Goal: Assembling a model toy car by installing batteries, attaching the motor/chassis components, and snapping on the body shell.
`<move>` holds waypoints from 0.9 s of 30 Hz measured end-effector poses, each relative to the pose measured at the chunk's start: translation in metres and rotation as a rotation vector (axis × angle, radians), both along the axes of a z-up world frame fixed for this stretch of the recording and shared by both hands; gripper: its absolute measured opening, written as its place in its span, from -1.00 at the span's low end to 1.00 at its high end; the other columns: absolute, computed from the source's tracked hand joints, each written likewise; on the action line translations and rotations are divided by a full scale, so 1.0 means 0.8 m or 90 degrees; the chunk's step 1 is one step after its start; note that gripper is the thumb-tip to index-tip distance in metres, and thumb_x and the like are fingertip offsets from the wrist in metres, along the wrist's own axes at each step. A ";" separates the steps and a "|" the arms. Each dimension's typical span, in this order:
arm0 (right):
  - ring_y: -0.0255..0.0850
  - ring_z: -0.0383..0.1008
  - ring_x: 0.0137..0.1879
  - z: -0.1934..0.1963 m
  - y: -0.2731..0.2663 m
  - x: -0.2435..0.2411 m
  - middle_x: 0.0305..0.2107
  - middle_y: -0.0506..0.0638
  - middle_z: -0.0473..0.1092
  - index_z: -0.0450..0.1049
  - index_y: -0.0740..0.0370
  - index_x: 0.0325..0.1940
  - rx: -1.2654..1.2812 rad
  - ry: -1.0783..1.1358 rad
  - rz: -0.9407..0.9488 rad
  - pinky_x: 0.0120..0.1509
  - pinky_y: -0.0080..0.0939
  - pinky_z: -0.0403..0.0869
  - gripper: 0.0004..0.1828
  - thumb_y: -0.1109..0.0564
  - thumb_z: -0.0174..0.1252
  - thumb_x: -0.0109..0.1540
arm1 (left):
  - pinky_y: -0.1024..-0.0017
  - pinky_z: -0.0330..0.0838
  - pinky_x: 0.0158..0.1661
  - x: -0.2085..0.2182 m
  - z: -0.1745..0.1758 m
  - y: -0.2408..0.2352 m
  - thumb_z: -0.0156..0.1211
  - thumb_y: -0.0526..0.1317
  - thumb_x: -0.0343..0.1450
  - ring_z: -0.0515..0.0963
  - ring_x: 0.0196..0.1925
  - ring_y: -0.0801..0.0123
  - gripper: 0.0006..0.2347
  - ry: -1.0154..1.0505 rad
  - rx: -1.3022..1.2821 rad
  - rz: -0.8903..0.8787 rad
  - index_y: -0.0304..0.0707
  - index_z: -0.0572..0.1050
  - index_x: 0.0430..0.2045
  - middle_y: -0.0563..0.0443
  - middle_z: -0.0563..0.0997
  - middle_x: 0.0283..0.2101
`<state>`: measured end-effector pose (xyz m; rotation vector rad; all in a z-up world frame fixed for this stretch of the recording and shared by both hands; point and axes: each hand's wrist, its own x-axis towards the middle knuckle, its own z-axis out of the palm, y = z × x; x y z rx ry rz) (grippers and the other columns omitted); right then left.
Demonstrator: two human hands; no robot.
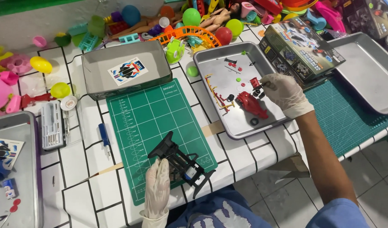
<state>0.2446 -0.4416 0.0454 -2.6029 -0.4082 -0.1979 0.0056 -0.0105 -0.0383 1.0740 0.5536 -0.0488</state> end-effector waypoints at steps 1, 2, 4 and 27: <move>-0.12 0.60 -0.17 0.004 0.004 -0.003 -0.15 0.11 0.57 0.61 0.25 0.03 -0.041 -0.027 0.028 0.09 -0.25 0.59 -0.70 0.30 0.23 0.22 | 0.39 0.34 0.34 0.000 0.000 0.000 -0.01 -0.31 0.46 0.47 0.38 0.12 -0.50 -0.007 0.010 -0.002 -0.43 0.19 0.36 -0.33 0.43 0.34; -0.04 0.62 -0.10 0.006 0.009 -0.007 -0.08 0.15 0.56 0.61 0.24 0.04 -0.081 -0.052 0.055 0.12 -0.16 0.59 -0.70 0.29 0.21 0.22 | 0.40 0.34 0.34 -0.001 0.000 0.000 -0.01 -0.30 0.46 0.47 0.38 0.13 -0.50 -0.014 0.021 -0.005 -0.43 0.19 0.36 -0.32 0.43 0.34; -0.04 0.62 -0.07 -0.006 0.006 -0.004 -0.08 0.15 0.57 0.61 0.25 0.04 -0.044 -0.020 0.065 0.13 -0.17 0.58 -0.69 0.32 0.19 0.21 | 0.40 0.36 0.32 -0.001 -0.006 -0.001 -0.01 -0.32 0.46 0.49 0.35 0.13 -0.52 -0.013 0.006 0.008 -0.45 0.22 0.34 -0.33 0.46 0.31; -0.09 0.63 -0.33 0.046 0.061 -0.026 -0.43 0.26 0.54 0.58 0.41 -0.13 0.526 0.209 -0.111 -0.16 -0.27 0.66 -0.78 0.20 0.33 0.22 | 0.56 0.18 -0.45 0.008 0.057 -0.009 0.04 -0.13 0.56 0.22 -0.53 0.64 -0.79 -0.100 0.185 -0.144 -0.26 0.54 -0.31 0.29 0.25 -0.57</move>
